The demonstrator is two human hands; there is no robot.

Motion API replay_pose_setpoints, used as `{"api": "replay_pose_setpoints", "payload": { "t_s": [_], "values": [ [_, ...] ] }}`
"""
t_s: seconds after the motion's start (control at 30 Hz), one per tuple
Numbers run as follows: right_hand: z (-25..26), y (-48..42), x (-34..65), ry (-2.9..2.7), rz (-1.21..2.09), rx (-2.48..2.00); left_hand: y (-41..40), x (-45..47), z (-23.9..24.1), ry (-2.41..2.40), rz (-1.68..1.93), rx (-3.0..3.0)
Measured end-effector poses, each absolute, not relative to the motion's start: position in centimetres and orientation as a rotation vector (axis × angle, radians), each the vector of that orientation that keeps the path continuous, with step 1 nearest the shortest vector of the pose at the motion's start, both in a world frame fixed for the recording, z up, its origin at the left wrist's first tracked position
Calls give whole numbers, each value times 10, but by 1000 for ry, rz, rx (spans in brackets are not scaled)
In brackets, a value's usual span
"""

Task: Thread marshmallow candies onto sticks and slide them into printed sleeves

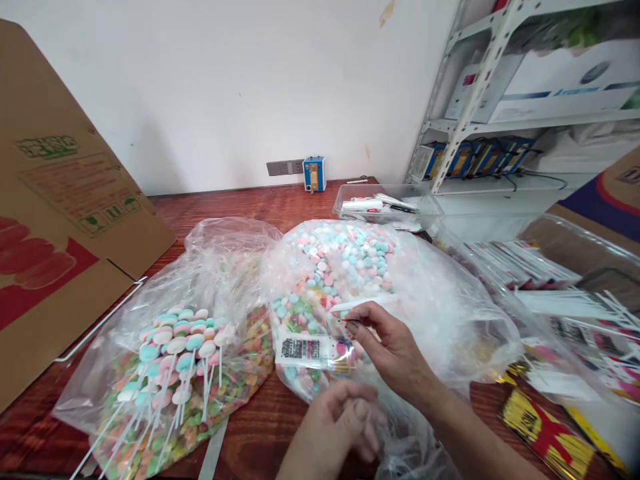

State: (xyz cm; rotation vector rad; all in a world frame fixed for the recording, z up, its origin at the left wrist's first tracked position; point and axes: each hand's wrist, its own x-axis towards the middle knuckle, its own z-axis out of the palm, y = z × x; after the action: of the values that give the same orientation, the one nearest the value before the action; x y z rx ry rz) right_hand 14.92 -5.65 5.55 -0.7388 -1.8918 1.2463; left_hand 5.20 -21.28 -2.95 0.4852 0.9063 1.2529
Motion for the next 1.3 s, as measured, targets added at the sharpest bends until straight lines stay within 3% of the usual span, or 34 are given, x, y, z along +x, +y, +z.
{"api": "replay_pose_setpoints", "payload": {
  "t_s": [0.17, 0.37, 0.63, 0.9, 1.3],
  "values": [
    [69, -69, 157, -1754, 1561, -636, -150, 55, 14, 395, 1624, 149],
    [53, -73, 157, -1630, 1666, -710, -140, 53, 28, 739, 1938, 12],
    [37, -76, 160, -1888, 1279, -961, -141, 51, 21, 1251, 1883, 285],
    [36, -76, 159, -2007, 1096, -948, -136, 54, 14, 1166, 1935, 155],
    [30, -72, 166, -1810, 1425, -875, -137, 58, 24, 1106, 2068, 208]
  ]
}}
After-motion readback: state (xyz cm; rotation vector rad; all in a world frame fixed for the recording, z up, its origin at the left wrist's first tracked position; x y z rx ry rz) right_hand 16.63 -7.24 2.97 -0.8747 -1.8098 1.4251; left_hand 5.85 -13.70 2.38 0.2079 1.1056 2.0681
